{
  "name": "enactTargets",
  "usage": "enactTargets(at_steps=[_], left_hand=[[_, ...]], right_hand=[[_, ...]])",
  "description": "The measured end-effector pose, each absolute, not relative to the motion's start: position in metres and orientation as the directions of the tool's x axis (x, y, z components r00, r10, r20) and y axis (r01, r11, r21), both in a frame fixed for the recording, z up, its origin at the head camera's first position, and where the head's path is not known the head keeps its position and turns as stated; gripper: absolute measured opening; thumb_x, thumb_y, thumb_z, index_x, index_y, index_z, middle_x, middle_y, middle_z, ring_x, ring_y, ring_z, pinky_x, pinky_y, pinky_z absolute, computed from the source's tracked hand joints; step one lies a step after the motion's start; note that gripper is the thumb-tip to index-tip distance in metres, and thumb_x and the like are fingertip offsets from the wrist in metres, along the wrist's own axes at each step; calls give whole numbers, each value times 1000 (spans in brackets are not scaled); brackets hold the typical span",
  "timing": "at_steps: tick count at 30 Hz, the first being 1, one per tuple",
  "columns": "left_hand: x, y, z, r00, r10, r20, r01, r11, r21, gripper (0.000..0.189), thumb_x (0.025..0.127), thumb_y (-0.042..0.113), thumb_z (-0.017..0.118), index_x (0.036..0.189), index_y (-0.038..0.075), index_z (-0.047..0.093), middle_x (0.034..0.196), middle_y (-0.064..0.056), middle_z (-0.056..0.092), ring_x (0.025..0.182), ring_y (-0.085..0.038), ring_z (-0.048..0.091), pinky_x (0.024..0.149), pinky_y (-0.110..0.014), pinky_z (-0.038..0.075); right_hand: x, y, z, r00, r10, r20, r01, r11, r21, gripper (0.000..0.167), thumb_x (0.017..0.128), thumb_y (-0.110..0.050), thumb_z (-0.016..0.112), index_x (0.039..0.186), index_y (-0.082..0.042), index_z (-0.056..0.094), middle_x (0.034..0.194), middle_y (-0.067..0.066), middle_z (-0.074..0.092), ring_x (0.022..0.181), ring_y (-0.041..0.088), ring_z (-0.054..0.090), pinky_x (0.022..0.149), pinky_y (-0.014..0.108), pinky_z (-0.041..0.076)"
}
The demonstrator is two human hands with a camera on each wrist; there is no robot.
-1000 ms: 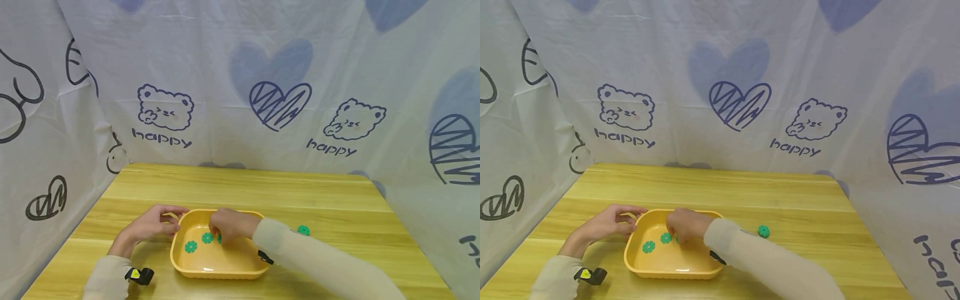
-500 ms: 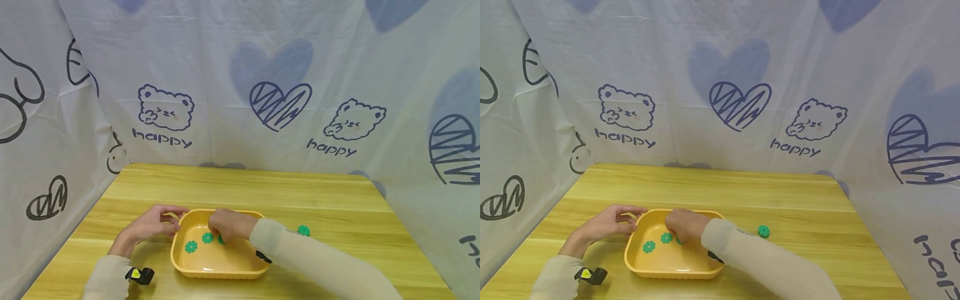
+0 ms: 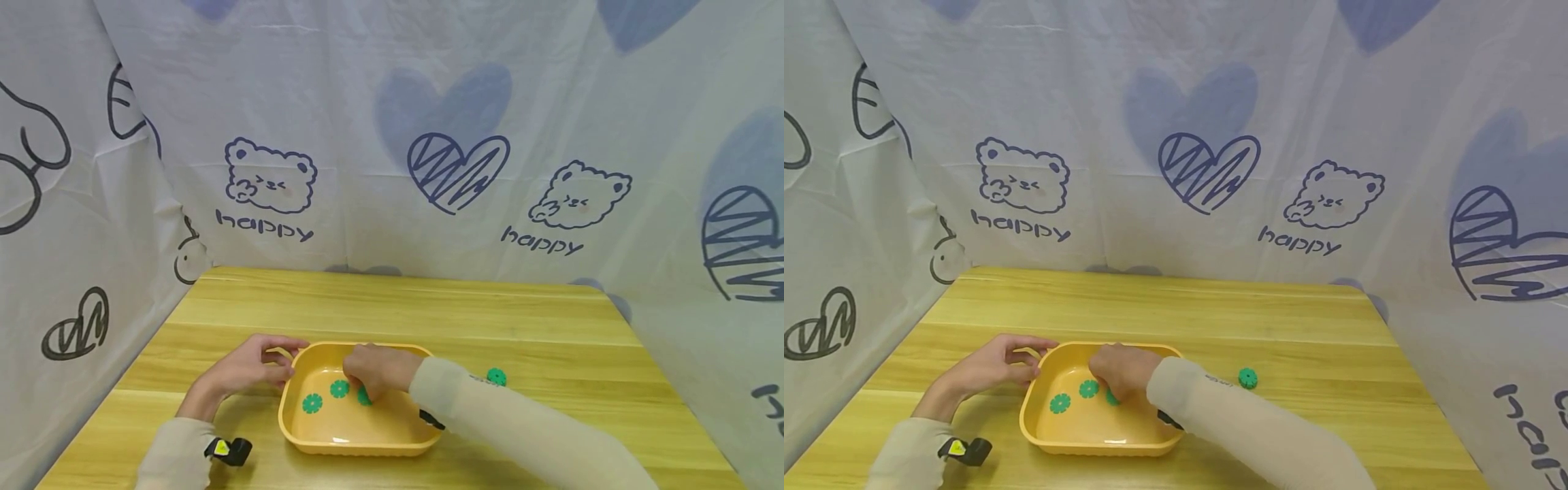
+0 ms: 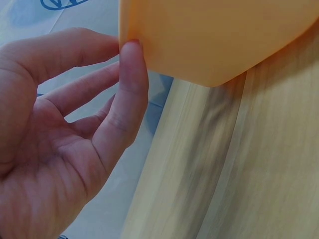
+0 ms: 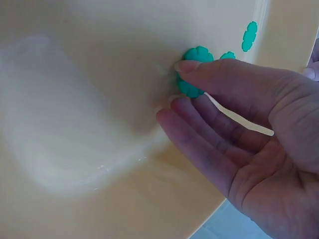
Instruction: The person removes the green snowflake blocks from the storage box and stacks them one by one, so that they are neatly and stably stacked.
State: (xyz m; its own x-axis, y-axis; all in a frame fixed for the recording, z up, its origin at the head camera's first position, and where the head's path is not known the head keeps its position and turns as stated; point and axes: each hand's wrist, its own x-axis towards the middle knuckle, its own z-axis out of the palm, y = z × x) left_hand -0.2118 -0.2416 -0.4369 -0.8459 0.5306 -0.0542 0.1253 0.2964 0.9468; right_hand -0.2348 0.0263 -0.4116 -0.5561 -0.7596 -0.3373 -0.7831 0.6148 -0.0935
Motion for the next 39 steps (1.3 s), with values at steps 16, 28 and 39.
enactTargets(at_steps=[16, 28, 39], left_hand=[[-212, -241, -439, -845, 532, -58, 120, 294, 948, 57, 92, 0, 66, 144, -15, 49, 123, -32, 56, 92, -14, 68, 76, -38, 66], [-210, -241, -436, -848, 527, -62, 119, 302, 946, 57, 91, 1, 67, 143, -14, 50, 122, -32, 57, 92, -12, 69, 76, -35, 66], [-211, -241, -436, -853, 517, -69, 124, 330, 936, 54, 93, 3, 67, 142, -12, 52, 123, -31, 58, 92, -13, 69, 76, -36, 66]], right_hand=[[-243, 34, -399, -467, -858, -212, -838, 506, -205, 18, 79, -19, 85, 92, -9, 78, 83, -3, 72, 69, 2, 53, 60, 9, 43], [-240, 59, -378, -491, -867, -87, -794, 486, -365, 18, 76, -15, 84, 92, -8, 78, 87, 1, 76, 74, 1, 62, 68, 9, 51], [-239, 82, -366, -529, -848, -39, -746, 486, -455, 18, 79, -15, 81, 95, -8, 78, 87, 1, 77, 69, -2, 62, 68, 11, 54]])
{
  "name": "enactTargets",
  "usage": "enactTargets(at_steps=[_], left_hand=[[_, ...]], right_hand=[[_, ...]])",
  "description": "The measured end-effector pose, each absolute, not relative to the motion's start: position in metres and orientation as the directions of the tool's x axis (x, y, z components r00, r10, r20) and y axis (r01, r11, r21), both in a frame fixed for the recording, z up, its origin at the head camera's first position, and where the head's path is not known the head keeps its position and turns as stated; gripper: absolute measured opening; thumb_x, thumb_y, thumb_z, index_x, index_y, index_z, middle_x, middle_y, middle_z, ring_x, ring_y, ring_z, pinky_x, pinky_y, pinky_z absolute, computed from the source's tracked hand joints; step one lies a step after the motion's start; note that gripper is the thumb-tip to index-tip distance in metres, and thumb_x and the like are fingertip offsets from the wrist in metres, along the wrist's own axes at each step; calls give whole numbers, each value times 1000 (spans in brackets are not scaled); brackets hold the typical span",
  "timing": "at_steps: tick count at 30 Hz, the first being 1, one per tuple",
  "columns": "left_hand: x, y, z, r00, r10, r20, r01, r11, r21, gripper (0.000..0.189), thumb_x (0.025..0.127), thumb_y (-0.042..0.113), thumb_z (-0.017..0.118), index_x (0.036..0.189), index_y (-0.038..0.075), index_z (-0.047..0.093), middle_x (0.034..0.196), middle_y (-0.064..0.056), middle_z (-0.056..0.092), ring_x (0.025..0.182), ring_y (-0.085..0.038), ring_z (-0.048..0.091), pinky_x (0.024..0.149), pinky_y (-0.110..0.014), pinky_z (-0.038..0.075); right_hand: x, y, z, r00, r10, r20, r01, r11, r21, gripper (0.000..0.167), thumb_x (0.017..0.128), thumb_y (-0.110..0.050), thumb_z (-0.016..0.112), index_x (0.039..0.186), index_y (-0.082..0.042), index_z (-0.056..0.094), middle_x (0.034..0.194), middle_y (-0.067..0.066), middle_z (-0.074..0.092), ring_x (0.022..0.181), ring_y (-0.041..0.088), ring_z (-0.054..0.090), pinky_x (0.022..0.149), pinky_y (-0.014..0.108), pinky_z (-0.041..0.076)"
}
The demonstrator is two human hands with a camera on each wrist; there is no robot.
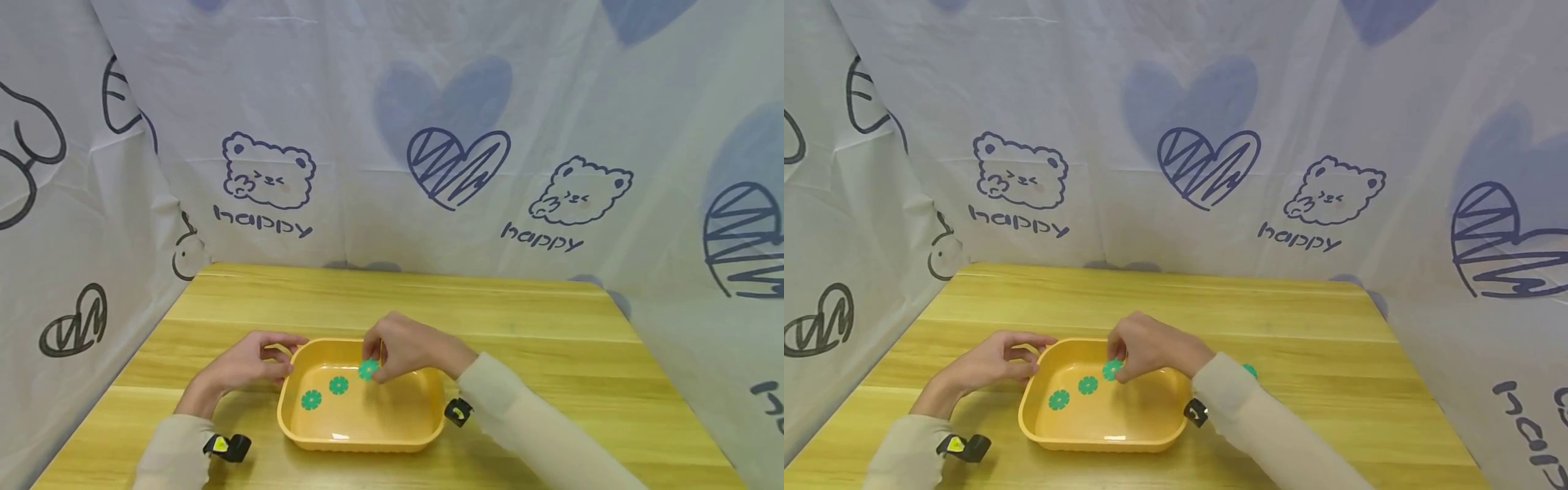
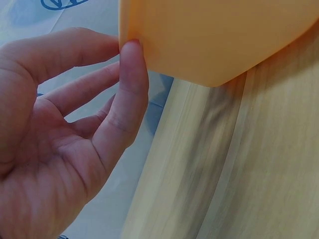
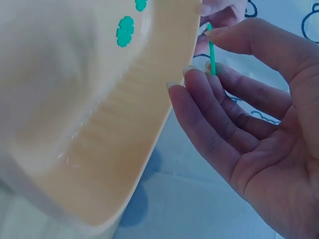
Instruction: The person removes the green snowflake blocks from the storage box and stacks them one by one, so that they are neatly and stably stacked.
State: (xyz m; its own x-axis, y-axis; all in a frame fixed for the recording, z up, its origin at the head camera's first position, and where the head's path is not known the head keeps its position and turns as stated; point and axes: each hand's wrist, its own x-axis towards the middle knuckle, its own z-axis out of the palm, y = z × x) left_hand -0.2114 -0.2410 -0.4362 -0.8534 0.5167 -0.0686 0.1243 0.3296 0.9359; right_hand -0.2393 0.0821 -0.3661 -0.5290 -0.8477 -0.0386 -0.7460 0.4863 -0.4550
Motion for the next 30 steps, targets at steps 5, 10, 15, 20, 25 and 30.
enactTargets(at_steps=[5, 10, 15, 20, 25, 30], left_hand=[[-212, -241, -437, -854, 515, -72, 120, 331, 936, 54, 93, 3, 68, 143, -11, 52, 123, -31, 57, 92, -14, 69, 76, -38, 66], [-213, -241, -438, -854, 515, -73, 120, 332, 936, 54, 93, 3, 67, 143, -10, 52, 124, -31, 57, 92, -14, 69, 76, -38, 66], [-211, -240, -437, -852, 519, -64, 118, 310, 943, 55, 92, 2, 68, 143, -12, 52, 122, -30, 59, 92, -14, 69, 76, -38, 66], [-210, -239, -435, -853, 518, -60, 121, 308, 944, 55, 92, 3, 68, 143, -12, 51, 120, -30, 59, 91, -13, 69, 75, -38, 66], [-210, -239, -436, -855, 515, -62, 117, 308, 944, 56, 91, 2, 68, 143, -12, 51, 121, -30, 59, 90, -13, 68, 75, -36, 66], [-213, -241, -439, -854, 517, -63, 121, 315, 941, 55, 92, 2, 68, 143, -13, 51, 119, -30, 60, 90, -13, 69, 75, -37, 66]], right_hand=[[-240, 93, -365, -549, -836, -13, -733, 489, -473, 18, 78, -16, 82, 94, -8, 78, 85, 1, 76, 69, -2, 62, 67, 12, 55], [-240, 103, -364, -558, -830, 12, -734, 487, -474, 19, 79, -17, 83, 94, -8, 78, 85, 0, 77, 67, -2, 62, 66, 12, 55], [-239, 112, -362, -592, -805, 34, -741, 528, -415, 19, 79, -24, 81, 94, -13, 79, 85, -4, 77, 68, 0, 64, 64, 13, 53], [-238, 122, -359, -643, -765, 32, -712, 581, -394, 19, 79, -27, 80, 94, -16, 79, 88, -6, 77, 76, 6, 68, 68, 17, 54], [-239, 140, -356, -699, -715, 35, -656, 620, -431, 18, 79, -27, 80, 95, -19, 79, 91, -8, 76, 84, 15, 71, 72, 21, 56], [-241, 163, -359, -753, -657, 39, -592, 650, -478, 19, 81, -29, 81, 96, -18, 78, 91, -9, 75, 85, 15, 70, 73, 21, 57]])
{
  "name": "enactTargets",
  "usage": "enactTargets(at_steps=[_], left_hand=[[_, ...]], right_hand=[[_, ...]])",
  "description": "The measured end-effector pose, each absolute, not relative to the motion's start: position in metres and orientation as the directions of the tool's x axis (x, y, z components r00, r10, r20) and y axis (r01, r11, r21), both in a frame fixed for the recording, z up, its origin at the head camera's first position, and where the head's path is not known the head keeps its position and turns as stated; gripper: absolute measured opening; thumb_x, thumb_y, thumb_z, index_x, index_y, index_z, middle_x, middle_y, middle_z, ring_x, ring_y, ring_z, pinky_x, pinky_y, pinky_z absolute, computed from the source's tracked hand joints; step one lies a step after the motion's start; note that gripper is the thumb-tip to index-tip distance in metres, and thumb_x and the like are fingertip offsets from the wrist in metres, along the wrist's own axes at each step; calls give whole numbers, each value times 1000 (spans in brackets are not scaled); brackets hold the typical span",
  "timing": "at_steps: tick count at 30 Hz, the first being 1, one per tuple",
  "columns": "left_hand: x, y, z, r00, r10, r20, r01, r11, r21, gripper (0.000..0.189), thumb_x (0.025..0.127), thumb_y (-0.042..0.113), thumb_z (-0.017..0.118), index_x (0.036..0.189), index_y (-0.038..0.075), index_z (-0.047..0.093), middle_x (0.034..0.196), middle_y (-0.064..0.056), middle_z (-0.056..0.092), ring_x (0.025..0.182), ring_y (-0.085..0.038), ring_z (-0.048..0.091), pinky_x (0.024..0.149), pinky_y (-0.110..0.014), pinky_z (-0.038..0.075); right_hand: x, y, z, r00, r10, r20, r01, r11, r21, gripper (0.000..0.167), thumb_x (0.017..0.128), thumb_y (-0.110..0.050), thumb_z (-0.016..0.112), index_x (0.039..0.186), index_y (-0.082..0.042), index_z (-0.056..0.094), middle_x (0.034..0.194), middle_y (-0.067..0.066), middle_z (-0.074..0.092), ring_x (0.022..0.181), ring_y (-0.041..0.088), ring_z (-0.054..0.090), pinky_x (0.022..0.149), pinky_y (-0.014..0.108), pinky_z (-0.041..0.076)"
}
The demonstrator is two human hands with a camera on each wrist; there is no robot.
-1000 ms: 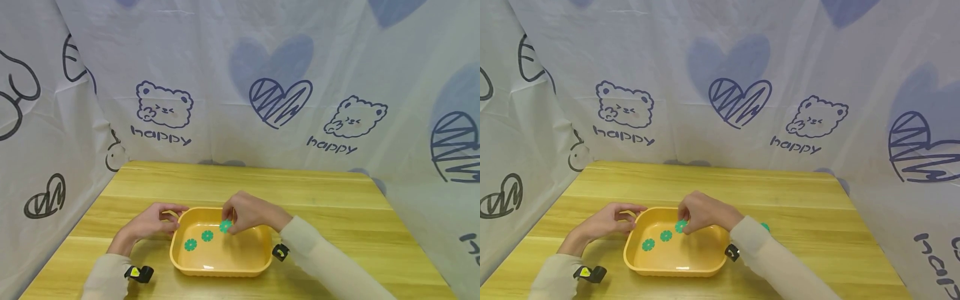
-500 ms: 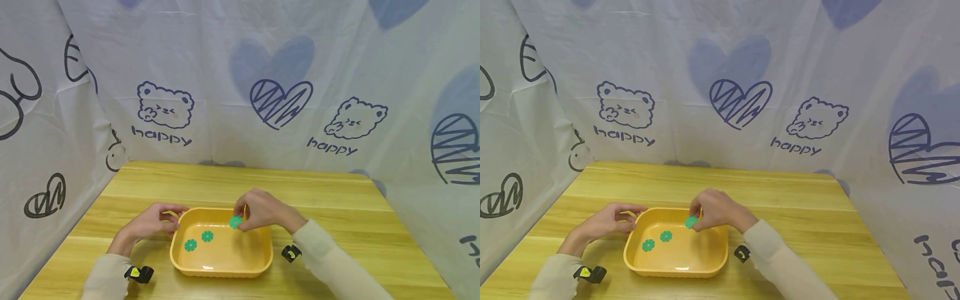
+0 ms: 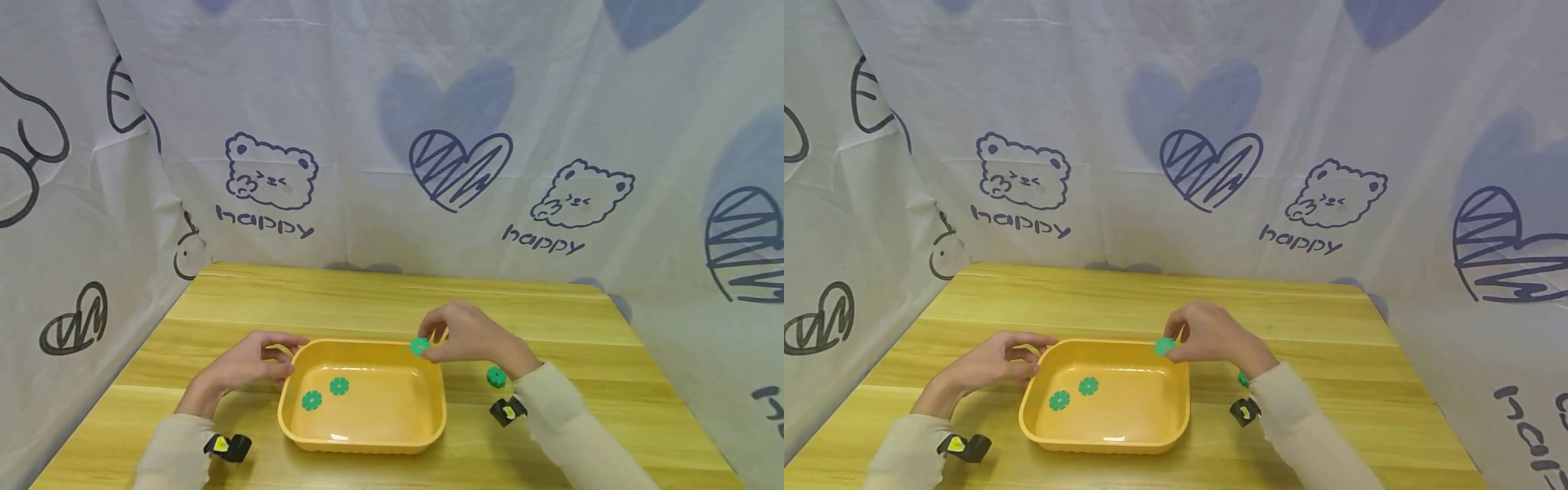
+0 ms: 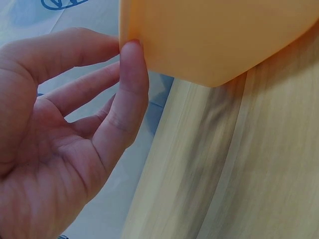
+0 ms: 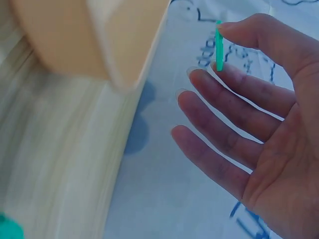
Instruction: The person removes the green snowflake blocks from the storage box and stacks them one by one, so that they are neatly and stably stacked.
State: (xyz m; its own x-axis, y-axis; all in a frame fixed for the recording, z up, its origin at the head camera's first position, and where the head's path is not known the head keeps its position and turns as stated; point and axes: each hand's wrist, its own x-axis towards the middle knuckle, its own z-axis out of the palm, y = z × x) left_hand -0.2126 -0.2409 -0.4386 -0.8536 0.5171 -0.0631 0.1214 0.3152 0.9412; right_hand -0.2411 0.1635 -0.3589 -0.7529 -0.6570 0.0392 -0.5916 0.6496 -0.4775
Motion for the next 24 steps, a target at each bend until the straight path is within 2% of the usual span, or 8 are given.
enactTargets(at_steps=[9, 24], left_hand=[[-215, -243, -436, -861, 503, -75, 122, 346, 930, 53, 93, 5, 68, 143, -10, 53, 124, -31, 57, 92, -14, 68, 76, -38, 66], [-212, -241, -438, -855, 514, -69, 121, 327, 937, 54, 93, 3, 68, 142, -12, 52, 119, -30, 61, 90, -15, 69, 76, -36, 66]], right_hand=[[-247, 216, -375, -830, -556, 49, -510, 720, -470, 23, 81, -30, 83, 97, -14, 79, 95, -2, 77, 87, 19, 71, 70, 24, 60], [-249, 277, -414, -857, -513, 52, -455, 706, -543, 22, 86, -26, 82, 98, -7, 78, 95, 5, 77, 80, 12, 71, 68, 20, 60]])
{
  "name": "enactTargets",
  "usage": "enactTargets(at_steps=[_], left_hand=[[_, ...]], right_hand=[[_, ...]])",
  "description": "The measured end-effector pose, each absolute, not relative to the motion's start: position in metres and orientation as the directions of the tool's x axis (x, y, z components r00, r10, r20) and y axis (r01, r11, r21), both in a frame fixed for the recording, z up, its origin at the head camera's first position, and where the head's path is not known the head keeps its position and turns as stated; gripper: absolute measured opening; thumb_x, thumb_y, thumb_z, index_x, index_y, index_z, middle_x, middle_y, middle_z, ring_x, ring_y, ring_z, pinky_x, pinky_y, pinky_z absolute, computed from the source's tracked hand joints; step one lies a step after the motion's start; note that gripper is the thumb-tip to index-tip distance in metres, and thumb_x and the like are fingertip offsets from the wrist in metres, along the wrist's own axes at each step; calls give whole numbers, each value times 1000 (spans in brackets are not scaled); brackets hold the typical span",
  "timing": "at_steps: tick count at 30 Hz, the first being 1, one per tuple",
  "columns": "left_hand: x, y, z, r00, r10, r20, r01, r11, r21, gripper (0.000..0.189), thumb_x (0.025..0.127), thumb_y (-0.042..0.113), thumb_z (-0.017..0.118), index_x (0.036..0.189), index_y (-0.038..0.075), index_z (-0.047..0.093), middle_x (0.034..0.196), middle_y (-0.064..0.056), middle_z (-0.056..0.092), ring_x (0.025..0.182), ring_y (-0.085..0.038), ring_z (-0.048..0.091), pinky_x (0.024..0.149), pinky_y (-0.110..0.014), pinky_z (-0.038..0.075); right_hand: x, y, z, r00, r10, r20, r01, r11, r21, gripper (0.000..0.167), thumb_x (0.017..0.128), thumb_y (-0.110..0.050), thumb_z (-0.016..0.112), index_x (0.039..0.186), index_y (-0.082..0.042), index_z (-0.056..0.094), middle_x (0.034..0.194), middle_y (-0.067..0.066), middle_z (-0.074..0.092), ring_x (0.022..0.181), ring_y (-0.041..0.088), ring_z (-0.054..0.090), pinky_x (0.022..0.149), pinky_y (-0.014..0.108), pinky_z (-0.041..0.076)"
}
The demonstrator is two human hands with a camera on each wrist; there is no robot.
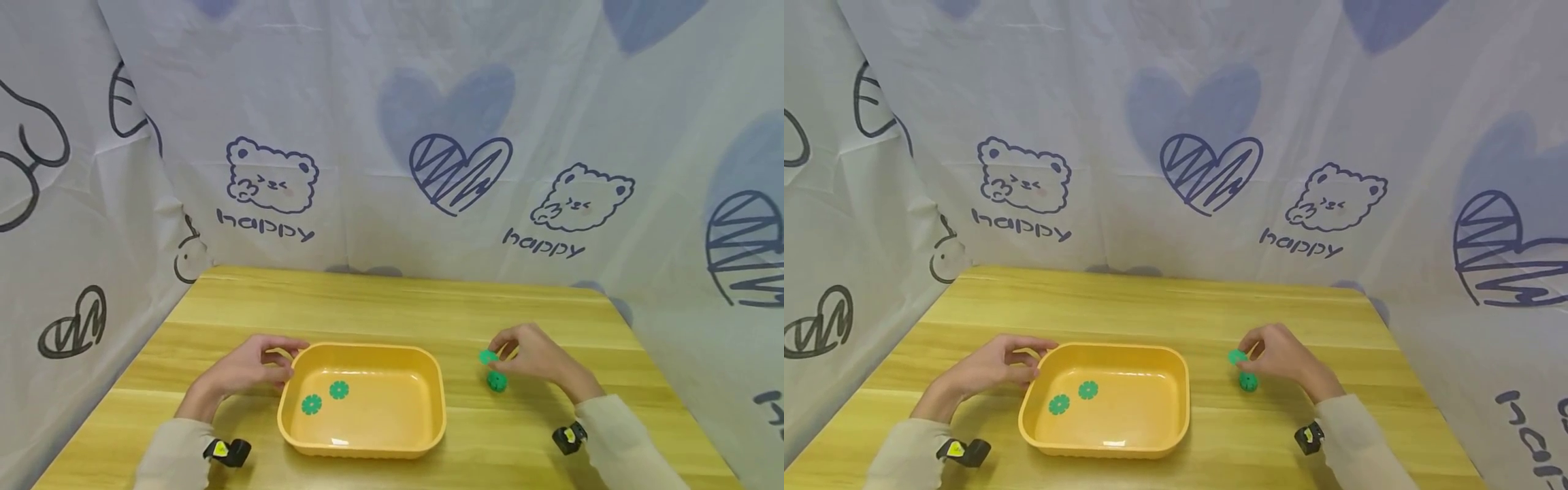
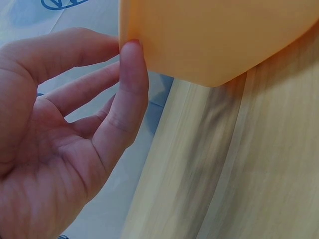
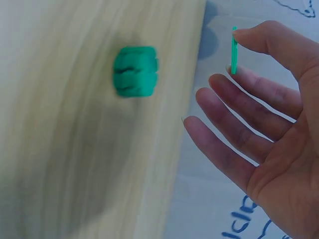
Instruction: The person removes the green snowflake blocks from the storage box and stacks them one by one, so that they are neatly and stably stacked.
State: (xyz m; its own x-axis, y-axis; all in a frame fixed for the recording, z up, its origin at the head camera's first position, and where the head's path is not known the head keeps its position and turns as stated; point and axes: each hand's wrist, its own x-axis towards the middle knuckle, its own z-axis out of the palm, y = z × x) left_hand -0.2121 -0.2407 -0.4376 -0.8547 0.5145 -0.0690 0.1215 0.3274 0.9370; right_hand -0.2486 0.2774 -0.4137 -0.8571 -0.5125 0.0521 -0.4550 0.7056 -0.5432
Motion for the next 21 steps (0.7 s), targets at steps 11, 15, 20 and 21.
enactTargets(at_steps=[11, 15, 20, 21], left_hand=[[-211, -241, -441, -853, 516, -77, 109, 320, 941, 54, 93, 3, 67, 143, -12, 52, 124, -31, 58, 94, -17, 69, 77, -36, 66], [-212, -241, -440, -855, 514, -73, 115, 325, 939, 54, 94, 3, 67, 143, -12, 51, 124, -32, 59, 92, -15, 68, 76, -35, 66], [-212, -241, -438, -857, 510, -72, 120, 333, 935, 53, 94, 2, 67, 142, -12, 52, 123, -32, 60, 91, -14, 68, 76, -34, 66], [-212, -241, -438, -857, 509, -72, 120, 335, 935, 52, 94, 2, 67, 142, -12, 52, 123, -32, 60, 92, -15, 68, 76, -34, 66]], right_hand=[[-246, 297, -441, -873, -487, 32, -423, 721, -548, 23, 88, -27, 81, 98, -6, 76, 90, 2, 75, 79, 9, 67, 69, 20, 59], [-245, 300, -445, -879, -477, 16, -412, 741, -530, 22, 87, -26, 81, 97, -7, 76, 90, -1, 75, 80, 8, 67, 70, 20, 58], [-244, 300, -446, -888, -459, 9, -391, 746, -539, 21, 84, -22, 83, 97, -7, 76, 91, 0, 75, 81, 8, 68, 71, 20, 58], [-244, 300, -447, -888, -459, 10, -391, 745, -541, 21, 84, -22, 83, 97, -7, 76, 91, 0, 76, 80, 8, 68, 71, 20, 58]])
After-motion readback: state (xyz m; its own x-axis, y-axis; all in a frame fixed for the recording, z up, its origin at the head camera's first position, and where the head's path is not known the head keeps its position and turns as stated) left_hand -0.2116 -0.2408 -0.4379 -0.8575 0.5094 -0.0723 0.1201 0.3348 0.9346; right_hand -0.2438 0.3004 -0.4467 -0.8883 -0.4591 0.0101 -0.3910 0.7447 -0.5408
